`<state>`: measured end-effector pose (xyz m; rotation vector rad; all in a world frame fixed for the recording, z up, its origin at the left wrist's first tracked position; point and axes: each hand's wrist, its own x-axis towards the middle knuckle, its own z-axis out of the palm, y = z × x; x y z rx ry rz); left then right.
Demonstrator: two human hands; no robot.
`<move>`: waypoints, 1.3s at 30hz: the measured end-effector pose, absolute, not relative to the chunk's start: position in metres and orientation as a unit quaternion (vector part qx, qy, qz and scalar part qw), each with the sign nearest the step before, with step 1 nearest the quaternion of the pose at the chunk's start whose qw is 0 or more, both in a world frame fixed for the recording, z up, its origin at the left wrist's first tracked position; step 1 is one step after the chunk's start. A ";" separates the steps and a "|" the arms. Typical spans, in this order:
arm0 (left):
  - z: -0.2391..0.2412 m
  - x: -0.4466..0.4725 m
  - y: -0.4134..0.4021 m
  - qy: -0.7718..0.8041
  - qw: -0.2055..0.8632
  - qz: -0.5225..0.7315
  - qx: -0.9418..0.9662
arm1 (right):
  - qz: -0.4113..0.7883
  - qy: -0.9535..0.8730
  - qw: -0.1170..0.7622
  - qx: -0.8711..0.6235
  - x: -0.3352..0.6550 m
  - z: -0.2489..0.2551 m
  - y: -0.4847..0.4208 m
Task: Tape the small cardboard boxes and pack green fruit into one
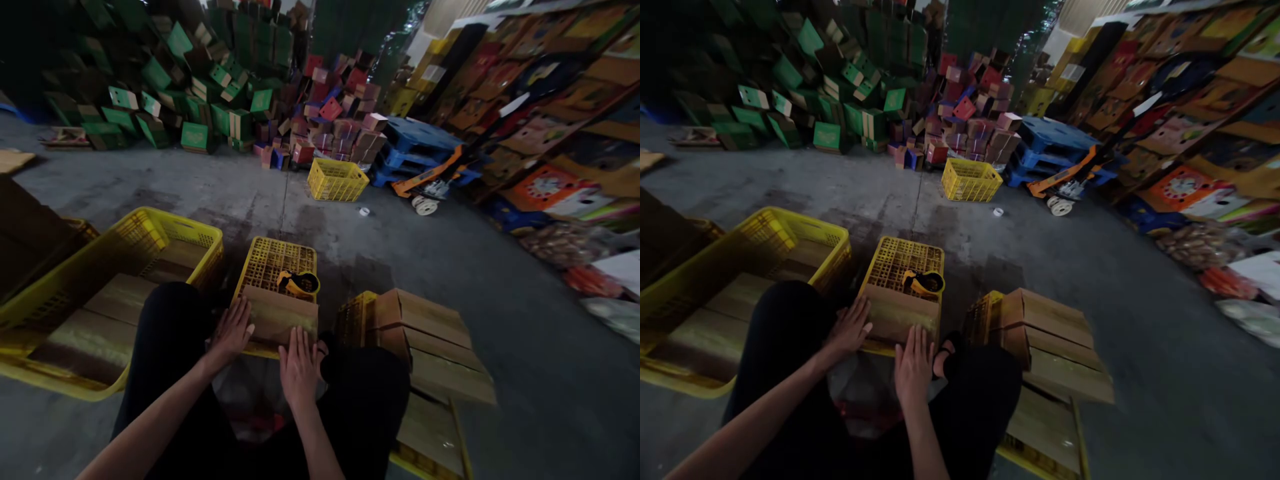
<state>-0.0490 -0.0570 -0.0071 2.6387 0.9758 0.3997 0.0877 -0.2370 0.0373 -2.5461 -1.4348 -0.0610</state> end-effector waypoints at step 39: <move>-0.014 -0.066 -0.075 0.321 0.336 0.199 0.863 | 0.025 -0.481 0.142 -0.865 0.051 0.027 -0.206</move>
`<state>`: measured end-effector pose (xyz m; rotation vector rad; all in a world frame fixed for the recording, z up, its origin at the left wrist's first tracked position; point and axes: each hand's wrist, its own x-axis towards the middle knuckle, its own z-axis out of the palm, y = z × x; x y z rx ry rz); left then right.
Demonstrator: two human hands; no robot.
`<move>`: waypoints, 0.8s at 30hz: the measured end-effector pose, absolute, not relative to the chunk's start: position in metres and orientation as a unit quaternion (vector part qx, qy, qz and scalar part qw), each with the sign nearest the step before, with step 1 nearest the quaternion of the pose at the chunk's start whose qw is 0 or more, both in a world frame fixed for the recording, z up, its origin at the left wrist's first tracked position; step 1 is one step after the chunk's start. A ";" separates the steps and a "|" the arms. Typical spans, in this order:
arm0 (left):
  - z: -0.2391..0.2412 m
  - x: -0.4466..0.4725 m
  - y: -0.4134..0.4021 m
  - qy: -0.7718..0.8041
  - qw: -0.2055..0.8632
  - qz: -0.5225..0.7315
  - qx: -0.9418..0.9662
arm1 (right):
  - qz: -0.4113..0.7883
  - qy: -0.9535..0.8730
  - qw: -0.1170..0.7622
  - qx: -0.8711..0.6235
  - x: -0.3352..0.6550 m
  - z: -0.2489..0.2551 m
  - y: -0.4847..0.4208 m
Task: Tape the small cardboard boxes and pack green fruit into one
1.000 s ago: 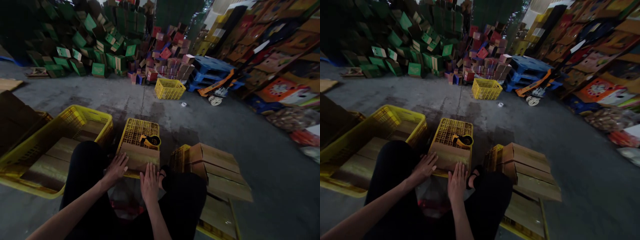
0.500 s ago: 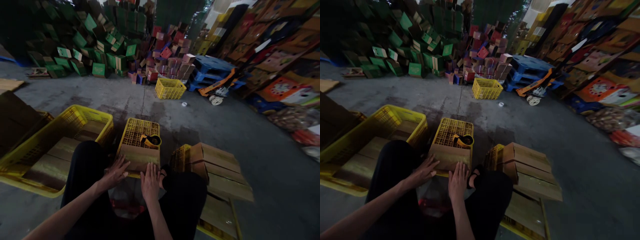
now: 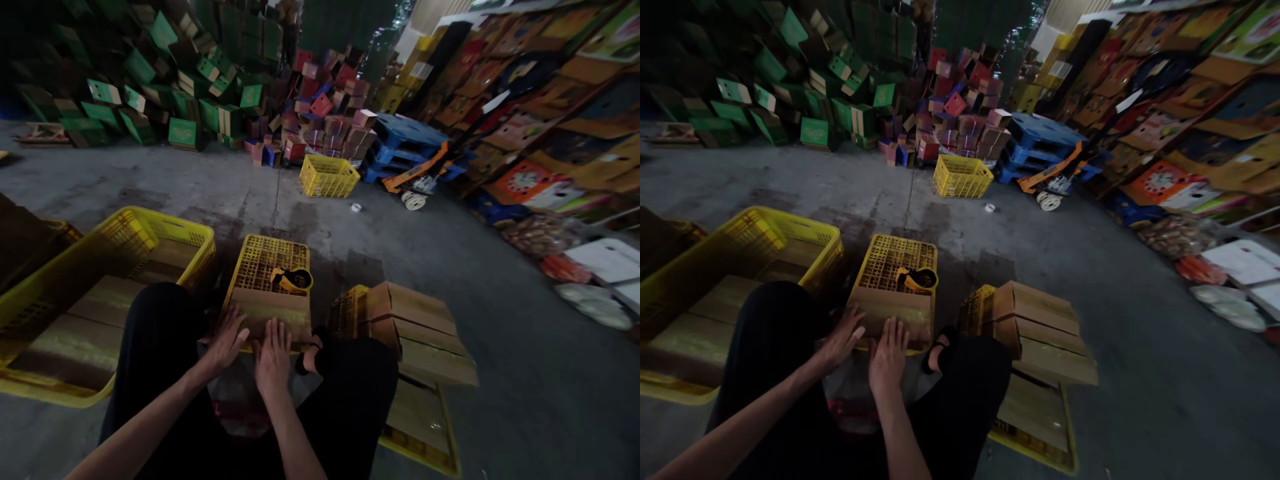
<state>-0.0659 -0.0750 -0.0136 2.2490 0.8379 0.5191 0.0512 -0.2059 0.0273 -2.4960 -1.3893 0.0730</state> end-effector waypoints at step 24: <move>-0.021 -0.062 -0.077 0.321 0.197 0.173 0.910 | -0.006 -0.386 0.134 -0.913 0.112 0.024 -0.253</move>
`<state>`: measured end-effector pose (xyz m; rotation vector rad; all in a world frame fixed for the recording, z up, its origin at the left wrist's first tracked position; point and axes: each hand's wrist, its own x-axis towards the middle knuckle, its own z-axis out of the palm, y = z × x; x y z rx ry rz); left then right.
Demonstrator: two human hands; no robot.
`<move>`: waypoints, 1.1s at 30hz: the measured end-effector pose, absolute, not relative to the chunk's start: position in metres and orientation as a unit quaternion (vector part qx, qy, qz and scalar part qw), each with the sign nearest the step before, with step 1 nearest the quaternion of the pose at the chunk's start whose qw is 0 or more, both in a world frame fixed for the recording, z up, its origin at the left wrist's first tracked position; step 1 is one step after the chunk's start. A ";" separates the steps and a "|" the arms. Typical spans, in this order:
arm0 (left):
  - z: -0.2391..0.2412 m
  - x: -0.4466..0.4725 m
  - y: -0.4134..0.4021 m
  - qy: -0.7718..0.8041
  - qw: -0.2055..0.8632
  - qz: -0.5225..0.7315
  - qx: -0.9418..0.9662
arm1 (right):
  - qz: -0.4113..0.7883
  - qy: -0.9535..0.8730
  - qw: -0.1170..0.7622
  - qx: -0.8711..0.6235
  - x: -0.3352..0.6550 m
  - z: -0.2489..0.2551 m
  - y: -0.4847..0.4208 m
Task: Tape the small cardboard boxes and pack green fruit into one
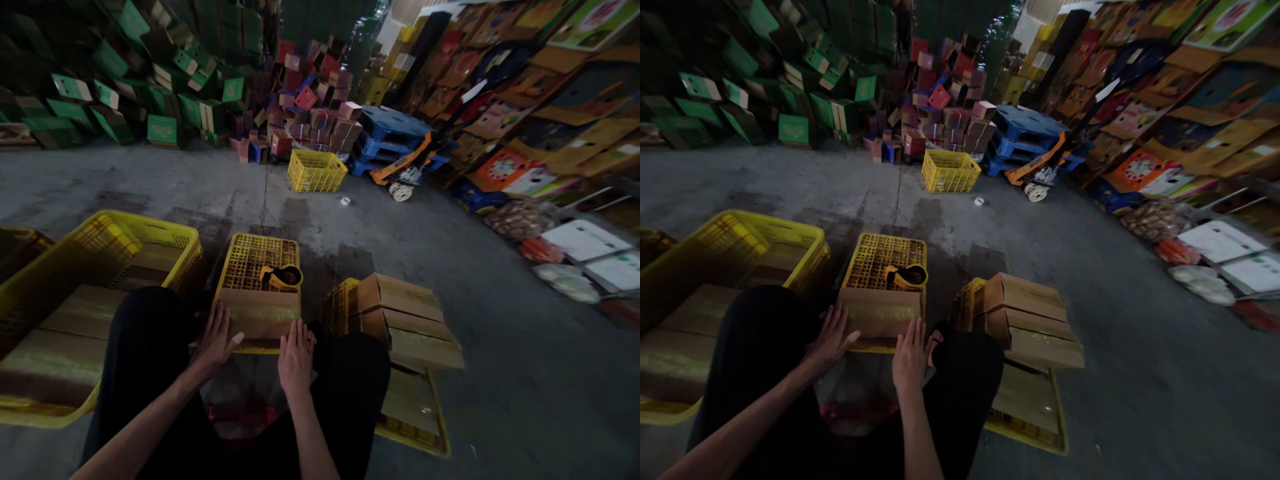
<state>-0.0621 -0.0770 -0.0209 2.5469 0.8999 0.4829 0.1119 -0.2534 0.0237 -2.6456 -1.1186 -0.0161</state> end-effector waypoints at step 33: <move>0.010 0.044 -0.158 0.151 0.085 0.069 0.982 | 0.139 -0.218 0.447 -0.857 0.211 0.002 -0.208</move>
